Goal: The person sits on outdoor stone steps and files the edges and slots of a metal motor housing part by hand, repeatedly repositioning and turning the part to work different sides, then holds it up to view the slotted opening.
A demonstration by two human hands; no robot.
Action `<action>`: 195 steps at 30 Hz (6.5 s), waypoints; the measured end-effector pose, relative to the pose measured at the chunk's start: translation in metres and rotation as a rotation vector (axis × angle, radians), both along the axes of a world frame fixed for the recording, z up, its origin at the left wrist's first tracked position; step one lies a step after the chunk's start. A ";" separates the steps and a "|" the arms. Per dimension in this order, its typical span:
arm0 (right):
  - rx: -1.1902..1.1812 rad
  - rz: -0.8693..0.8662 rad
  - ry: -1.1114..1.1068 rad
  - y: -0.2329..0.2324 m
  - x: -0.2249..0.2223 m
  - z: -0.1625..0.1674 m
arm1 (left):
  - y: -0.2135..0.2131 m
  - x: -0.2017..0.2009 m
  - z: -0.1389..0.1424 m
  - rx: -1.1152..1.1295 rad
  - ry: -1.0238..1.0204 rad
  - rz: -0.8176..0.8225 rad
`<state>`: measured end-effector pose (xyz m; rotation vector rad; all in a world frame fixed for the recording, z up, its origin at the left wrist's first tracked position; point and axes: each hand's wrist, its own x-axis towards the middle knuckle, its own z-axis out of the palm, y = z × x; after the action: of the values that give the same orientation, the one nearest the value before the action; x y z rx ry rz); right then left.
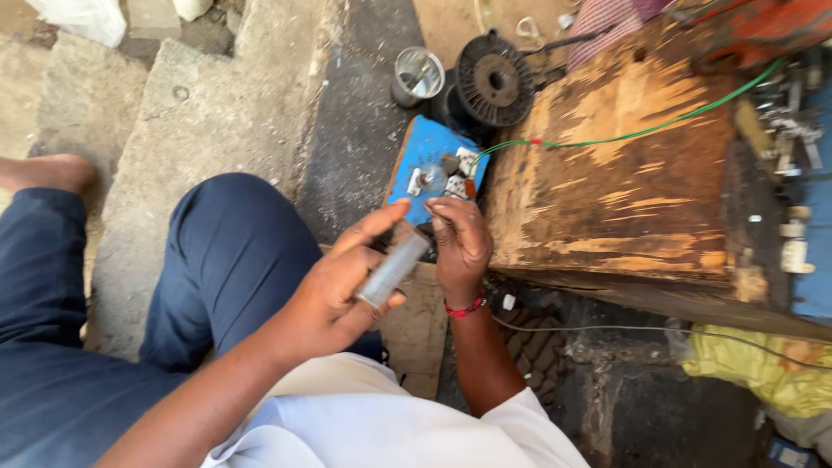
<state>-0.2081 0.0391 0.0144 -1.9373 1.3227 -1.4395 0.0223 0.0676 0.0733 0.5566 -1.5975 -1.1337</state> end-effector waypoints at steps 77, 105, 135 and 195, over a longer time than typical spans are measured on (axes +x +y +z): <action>-0.601 0.499 0.664 -0.004 0.025 0.073 | 0.005 -0.003 -0.056 0.228 -0.070 0.076; -0.600 0.495 0.652 -0.009 0.025 0.080 | 0.001 -0.005 -0.050 0.146 -0.042 0.068; -0.589 0.275 0.671 -0.012 0.026 0.074 | 0.004 -0.004 -0.049 0.154 -0.046 0.104; 0.367 0.226 -0.444 0.020 0.028 0.006 | 0.008 0.002 -0.066 0.774 0.930 -0.257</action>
<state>-0.1803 0.0595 0.0204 -1.3803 1.0365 -1.3065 0.0246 0.0752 0.0071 0.2179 -0.4006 -1.8557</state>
